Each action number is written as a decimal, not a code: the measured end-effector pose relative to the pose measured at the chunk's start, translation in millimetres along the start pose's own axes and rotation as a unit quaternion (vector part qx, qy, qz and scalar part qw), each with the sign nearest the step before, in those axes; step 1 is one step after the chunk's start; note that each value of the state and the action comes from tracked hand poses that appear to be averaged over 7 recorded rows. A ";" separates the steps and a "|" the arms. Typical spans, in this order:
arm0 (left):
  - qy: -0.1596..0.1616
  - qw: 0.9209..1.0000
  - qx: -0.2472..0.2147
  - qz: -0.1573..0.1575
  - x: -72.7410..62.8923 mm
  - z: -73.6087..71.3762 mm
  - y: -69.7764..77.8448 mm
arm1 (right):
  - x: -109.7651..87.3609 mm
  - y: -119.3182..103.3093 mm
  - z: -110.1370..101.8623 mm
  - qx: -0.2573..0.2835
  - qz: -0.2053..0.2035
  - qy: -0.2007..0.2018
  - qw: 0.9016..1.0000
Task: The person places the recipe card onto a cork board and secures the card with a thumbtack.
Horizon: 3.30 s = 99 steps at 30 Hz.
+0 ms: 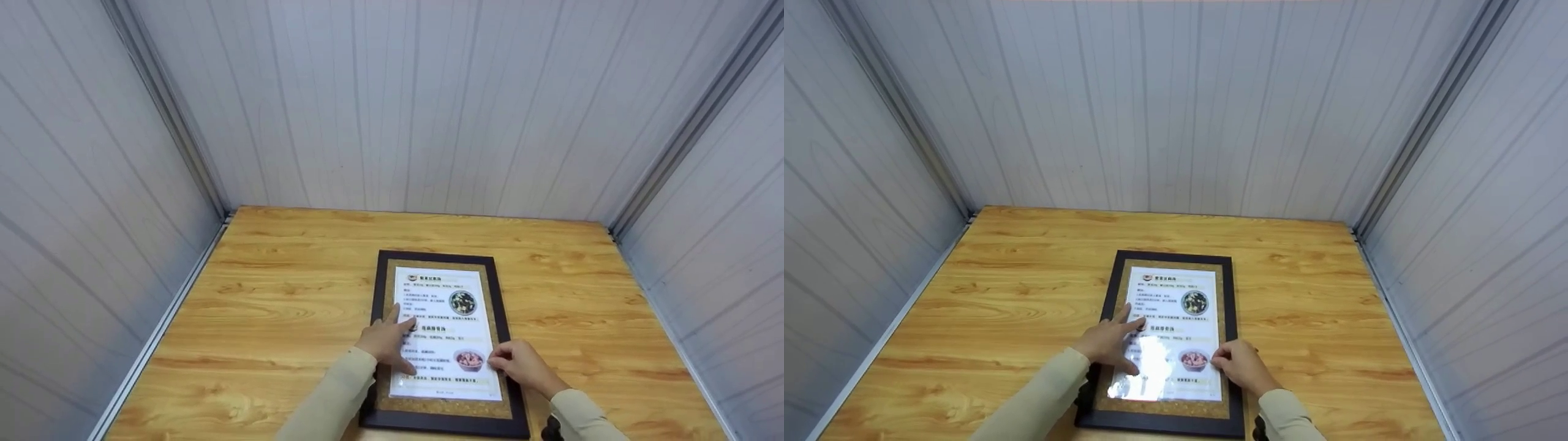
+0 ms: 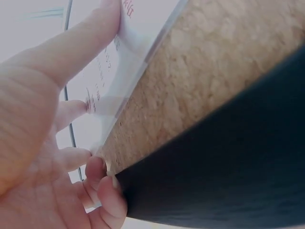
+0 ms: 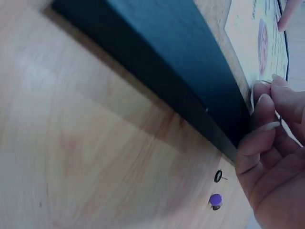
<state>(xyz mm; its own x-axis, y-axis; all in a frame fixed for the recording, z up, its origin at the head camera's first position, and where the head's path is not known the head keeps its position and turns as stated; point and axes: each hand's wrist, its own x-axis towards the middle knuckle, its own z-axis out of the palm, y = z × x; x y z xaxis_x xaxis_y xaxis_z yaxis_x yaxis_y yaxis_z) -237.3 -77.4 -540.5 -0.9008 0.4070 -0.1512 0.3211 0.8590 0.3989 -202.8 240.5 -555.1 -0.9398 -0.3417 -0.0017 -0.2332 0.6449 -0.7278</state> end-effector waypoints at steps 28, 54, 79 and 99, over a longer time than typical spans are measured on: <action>-0.020 0.999 -0.025 -0.029 -0.3 24.3 -2.2 | 2.5 16.1 8.4 0.019 0.037 -0.057 0.998; -0.015 0.999 -0.022 0.036 27.2 22.3 18.4 | -10.8 17.6 -18.5 0.021 0.094 -0.053 0.994; -0.016 0.997 -0.046 0.056 27.8 33.5 21.5 | -23.7 24.4 -18.4 0.023 0.078 -0.044 0.996; 0.002 0.997 -0.012 0.074 30.5 30.6 28.8 | -24.9 29.0 -23.4 0.004 0.052 -0.023 0.998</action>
<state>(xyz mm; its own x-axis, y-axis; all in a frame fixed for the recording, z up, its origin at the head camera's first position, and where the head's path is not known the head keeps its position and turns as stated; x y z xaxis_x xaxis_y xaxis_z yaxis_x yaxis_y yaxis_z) -246.6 -30.7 -561.3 -0.8457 0.5268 -0.0852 0.4432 0.7823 0.4377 -192.0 283.7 -560.1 -0.9462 -0.3044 -0.1099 -0.1320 0.6731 -0.7277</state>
